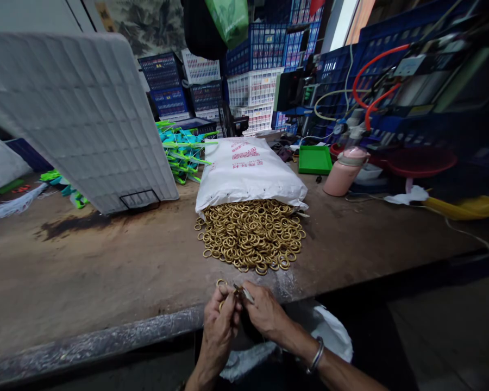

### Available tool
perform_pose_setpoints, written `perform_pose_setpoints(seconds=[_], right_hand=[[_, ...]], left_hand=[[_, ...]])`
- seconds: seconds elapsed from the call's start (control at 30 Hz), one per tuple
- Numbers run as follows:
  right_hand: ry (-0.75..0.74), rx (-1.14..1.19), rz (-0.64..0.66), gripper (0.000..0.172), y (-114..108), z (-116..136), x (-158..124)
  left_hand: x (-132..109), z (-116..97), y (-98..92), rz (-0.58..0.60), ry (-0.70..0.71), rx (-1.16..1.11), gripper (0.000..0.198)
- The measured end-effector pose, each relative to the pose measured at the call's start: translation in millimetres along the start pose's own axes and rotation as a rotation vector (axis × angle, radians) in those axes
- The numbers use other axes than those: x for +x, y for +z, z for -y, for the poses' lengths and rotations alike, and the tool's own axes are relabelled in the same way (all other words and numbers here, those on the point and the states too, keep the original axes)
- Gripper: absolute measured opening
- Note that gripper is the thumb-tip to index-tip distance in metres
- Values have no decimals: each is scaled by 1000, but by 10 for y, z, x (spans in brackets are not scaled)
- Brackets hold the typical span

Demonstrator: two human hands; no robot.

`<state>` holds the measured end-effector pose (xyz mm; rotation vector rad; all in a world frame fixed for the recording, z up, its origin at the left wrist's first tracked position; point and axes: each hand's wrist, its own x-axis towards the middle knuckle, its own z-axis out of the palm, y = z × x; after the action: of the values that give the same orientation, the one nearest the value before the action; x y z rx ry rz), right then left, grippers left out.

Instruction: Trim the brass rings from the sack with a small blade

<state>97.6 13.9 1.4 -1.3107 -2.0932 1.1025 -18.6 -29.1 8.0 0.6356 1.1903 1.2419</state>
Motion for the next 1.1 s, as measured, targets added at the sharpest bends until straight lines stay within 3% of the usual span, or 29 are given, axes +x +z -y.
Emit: perform_pose_setpoints(seconds=[0.23, 0.47, 0.6, 0.73, 0.9, 1.1], right_hand=[[-28, -176, 85, 18, -69, 13, 5], [-7, -508, 101, 20, -67, -42, 69], [-76, -537, 54, 24, -35, 51, 268], [-178, -609, -18, 28, -35, 341, 556], [-197, -775, 58, 30, 55, 612, 940], [-194, -855, 136, 27, 158, 617, 1218]], left_hand=[[-61, -20, -14, -5, -28, 5, 35], [-271, -245, -67, 110, -30, -265, 29], [-299, -375, -175, 129, -28, -361, 20], [-274, -344, -369, 100, -2, -429, 14], [-249, -288, -591, 6, -55, -551, 15], [-215, -282, -748, -103, -152, -607, 20]])
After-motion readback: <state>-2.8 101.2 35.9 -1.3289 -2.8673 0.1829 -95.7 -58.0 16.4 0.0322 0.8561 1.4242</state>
